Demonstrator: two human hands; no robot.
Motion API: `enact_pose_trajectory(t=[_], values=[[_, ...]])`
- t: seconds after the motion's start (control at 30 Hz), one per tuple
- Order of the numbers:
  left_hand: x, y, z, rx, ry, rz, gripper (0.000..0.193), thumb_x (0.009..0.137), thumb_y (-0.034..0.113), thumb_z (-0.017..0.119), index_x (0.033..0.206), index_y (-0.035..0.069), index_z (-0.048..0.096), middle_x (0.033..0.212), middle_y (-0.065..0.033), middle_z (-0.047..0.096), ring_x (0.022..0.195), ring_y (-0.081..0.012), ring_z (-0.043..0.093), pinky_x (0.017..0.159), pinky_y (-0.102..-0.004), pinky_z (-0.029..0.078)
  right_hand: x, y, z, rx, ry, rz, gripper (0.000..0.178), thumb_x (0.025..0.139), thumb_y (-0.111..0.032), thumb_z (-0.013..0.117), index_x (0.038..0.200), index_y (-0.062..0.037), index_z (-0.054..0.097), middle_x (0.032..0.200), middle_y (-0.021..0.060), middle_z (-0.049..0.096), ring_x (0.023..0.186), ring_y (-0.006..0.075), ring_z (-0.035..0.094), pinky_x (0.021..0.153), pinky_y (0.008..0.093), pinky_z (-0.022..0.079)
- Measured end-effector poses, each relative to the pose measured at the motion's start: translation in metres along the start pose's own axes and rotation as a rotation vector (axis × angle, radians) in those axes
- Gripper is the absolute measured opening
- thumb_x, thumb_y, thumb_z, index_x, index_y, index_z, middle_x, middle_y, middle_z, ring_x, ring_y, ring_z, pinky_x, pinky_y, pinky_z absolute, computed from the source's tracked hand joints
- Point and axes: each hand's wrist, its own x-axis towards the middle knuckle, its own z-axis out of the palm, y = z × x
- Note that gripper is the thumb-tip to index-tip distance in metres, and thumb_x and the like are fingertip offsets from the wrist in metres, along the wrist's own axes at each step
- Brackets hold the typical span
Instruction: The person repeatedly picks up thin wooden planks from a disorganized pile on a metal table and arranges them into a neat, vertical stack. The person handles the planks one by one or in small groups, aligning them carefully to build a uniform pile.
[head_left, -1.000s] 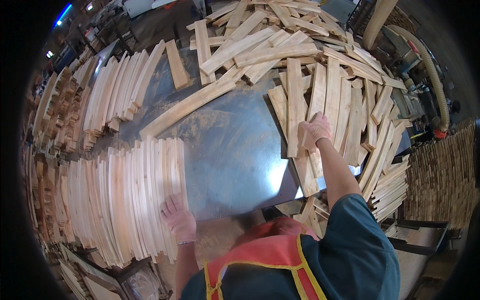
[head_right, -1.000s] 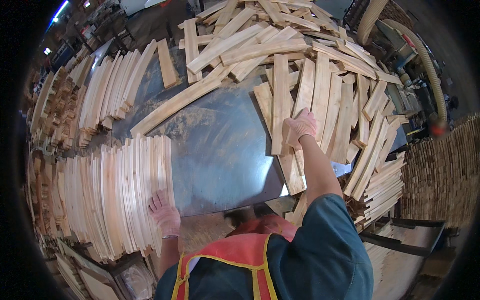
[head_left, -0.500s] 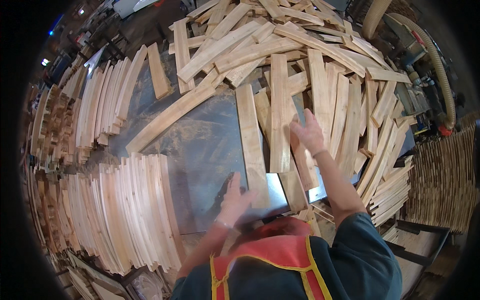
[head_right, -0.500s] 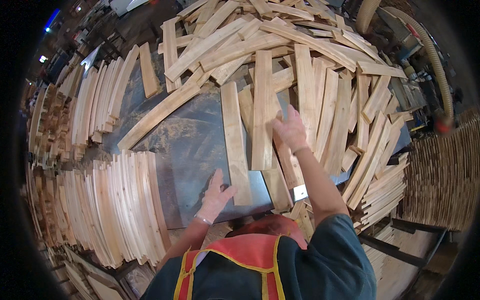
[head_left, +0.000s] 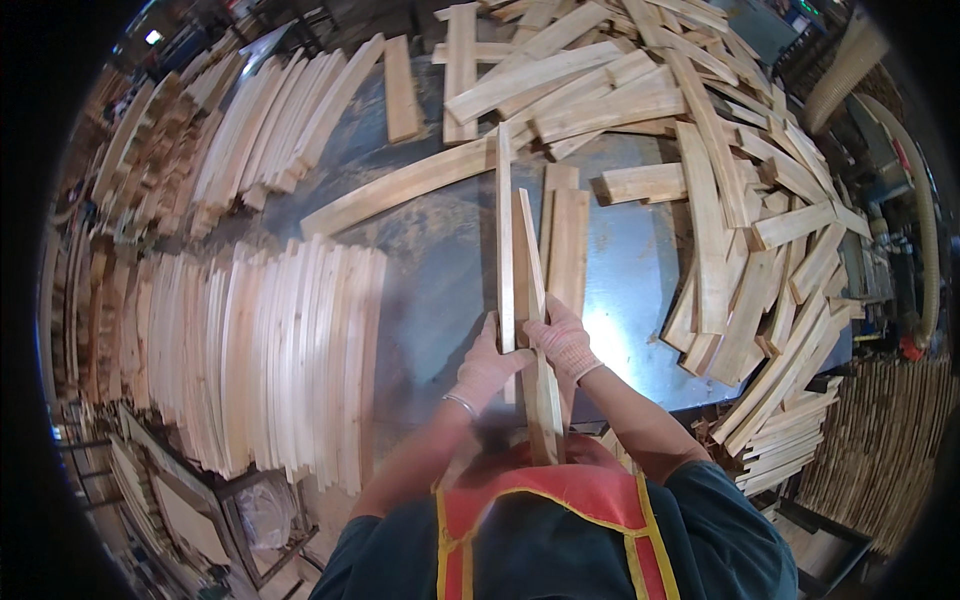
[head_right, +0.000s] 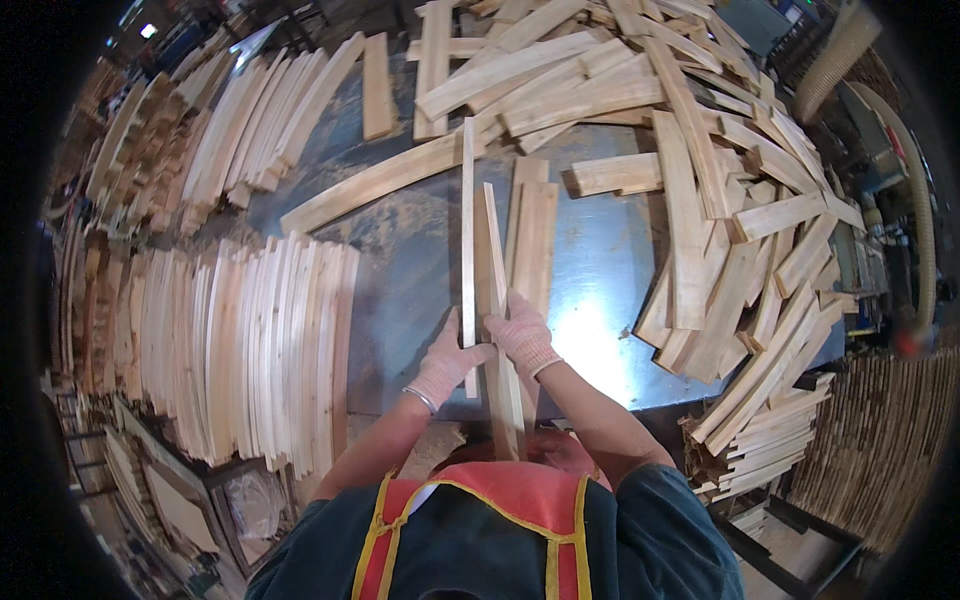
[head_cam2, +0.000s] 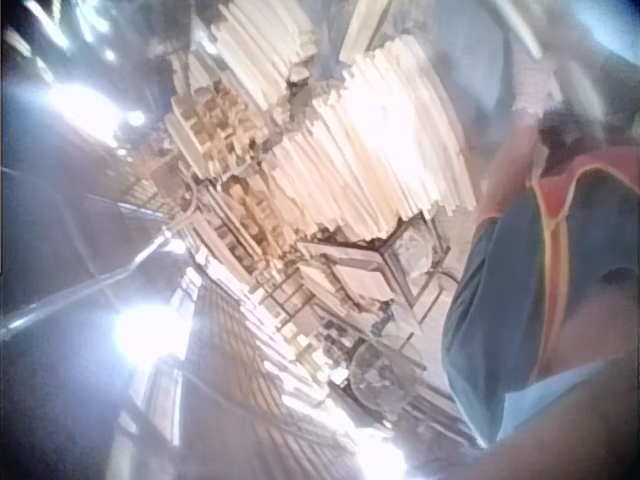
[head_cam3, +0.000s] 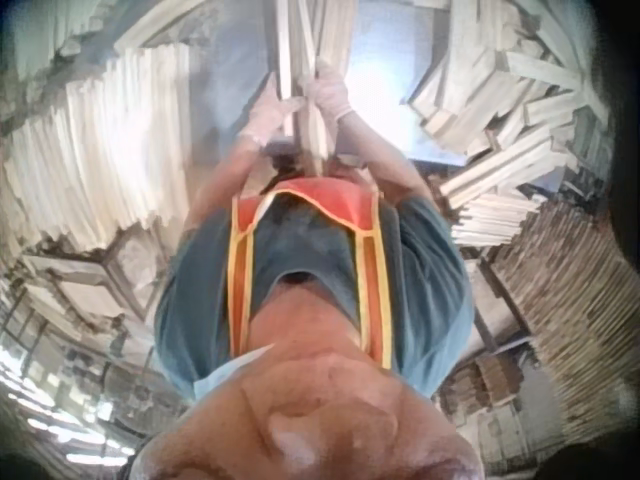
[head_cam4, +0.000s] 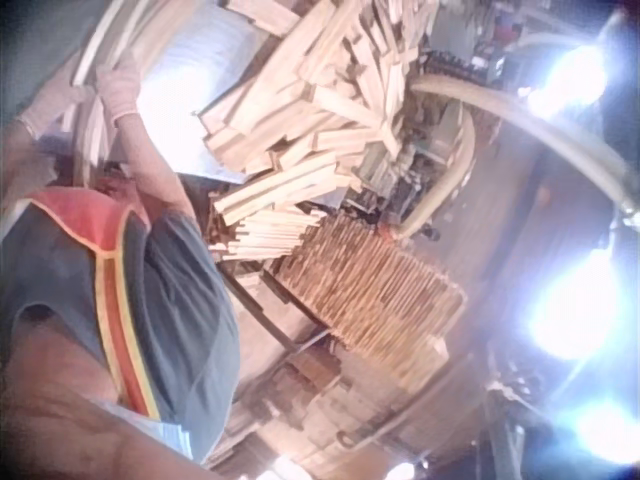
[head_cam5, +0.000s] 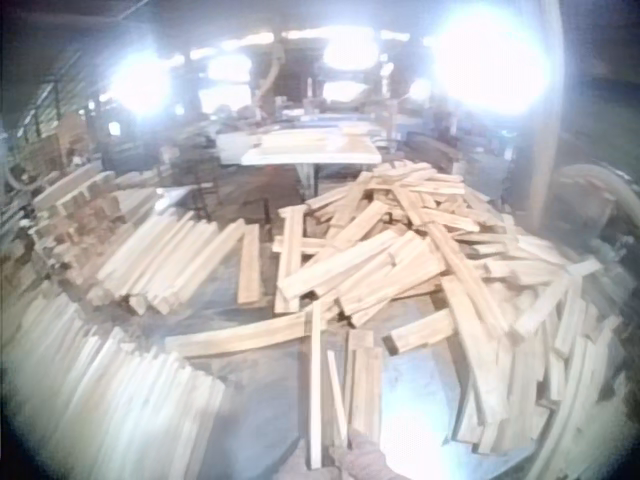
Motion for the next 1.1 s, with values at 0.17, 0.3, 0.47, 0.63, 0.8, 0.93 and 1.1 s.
enact_pose_trajectory(t=[0.17, 0.3, 0.47, 0.63, 0.8, 0.93, 1.1], values=[[-0.065, -0.078, -0.046, -0.363, -0.009, 0.040, 0.098, 0.084, 0.029, 0.080, 0.168, 0.009, 0.034, 0.138, -0.0204, 0.070, 0.126, -0.0299, 0.069, 0.109, -0.0398, 0.051, -0.014, -0.015, 0.043, -0.039, -0.092, 0.019, 0.053, 0.089, -0.033, 0.072, 0.131, -0.0018, 0.066, 0.102, 0.0181, 0.076, 0.095, 0.0305, 0.073, 0.086, 0.0417, 0.056], [-0.159, -0.090, -0.071, -0.274, -0.023, -0.065, 0.081, 0.089, 0.030, 0.073, 0.160, 0.005, 0.043, 0.131, -0.0201, 0.071, 0.119, -0.0308, 0.070, 0.107, -0.0401, 0.052, -0.011, 0.000, 0.113, -0.240, -0.129, -0.068, 0.050, 0.093, -0.035, 0.067, 0.128, -0.0002, 0.063, 0.101, 0.0261, 0.075, 0.095, 0.0398, 0.074, 0.086, 0.0471, 0.056], [-0.180, -0.179, -0.056, 0.703, 0.524, 0.191, 0.101, 0.080, 0.051, 0.081, 0.161, 0.006, 0.042, 0.160, -0.0192, 0.045, 0.152, -0.0408, 0.037, 0.125, -0.0620, 0.025, -0.050, -0.015, 0.204, -0.229, -0.328, -0.215, 0.051, 0.094, -0.038, 0.066, 0.129, -0.0006, 0.060, 0.114, 0.0290, 0.073, 0.110, 0.0424, 0.071, 0.097, 0.0460, 0.054], [-0.164, -0.210, -0.094, 0.924, 0.611, 0.047, 0.097, 0.083, 0.043, 0.078, 0.164, 0.006, 0.038, 0.164, -0.0190, 0.041, 0.155, -0.0413, 0.033, 0.127, -0.0609, 0.024, -0.062, -0.059, 0.178, -0.102, -0.410, -0.439, 0.048, 0.094, -0.037, 0.066, 0.129, -0.0057, 0.058, 0.120, 0.0273, 0.070, 0.115, 0.0420, 0.068, 0.099, 0.0442, 0.053], [-0.155, -0.189, -0.076, 0.939, 0.650, 0.241, 0.095, 0.085, 0.042, 0.075, 0.166, 0.007, 0.038, 0.169, -0.0182, 0.038, 0.159, -0.0411, 0.029, 0.128, -0.0592, 0.023, -0.016, -0.023, 0.046, -0.839, 0.448, -0.391, 0.068, 0.085, -0.038, 0.078, 0.138, -0.0039, 0.053, 0.141, 0.0231, 0.057, 0.126, 0.0443, 0.058, 0.108, 0.0535, 0.047], [-0.120, -0.133, -0.033, 0.748, 0.399, 0.337, 0.099, 0.086, 0.050, 0.076, 0.166, 0.006, 0.036, 0.166, -0.0220, 0.041, 0.156, -0.0389, 0.035, 0.128, -0.0551, 0.026, -0.020, 0.016, 0.026, -0.721, 0.386, -0.246, 0.081, 0.082, -0.040, 0.082, 0.147, -0.0064, 0.048, 0.152, 0.0234, 0.049, 0.126, 0.0465, 0.057, 0.110, 0.0540, 0.048], [-0.074, -0.062, 0.005, 0.622, 0.255, 0.239, 0.109, 0.082, 0.058, 0.078, 0.165, 0.006, 0.033, 0.165, -0.0225, 0.038, 0.150, -0.0406, 0.039, 0.122, -0.0558, 0.033, 0.021, -0.016, -0.052, -0.823, 0.246, -0.278, 0.076, 0.088, -0.043, 0.075, 0.153, -0.0111, 0.050, 0.155, 0.0273, 0.050, 0.135, 0.0448, 0.054, 0.112, 0.0518, 0.048]])
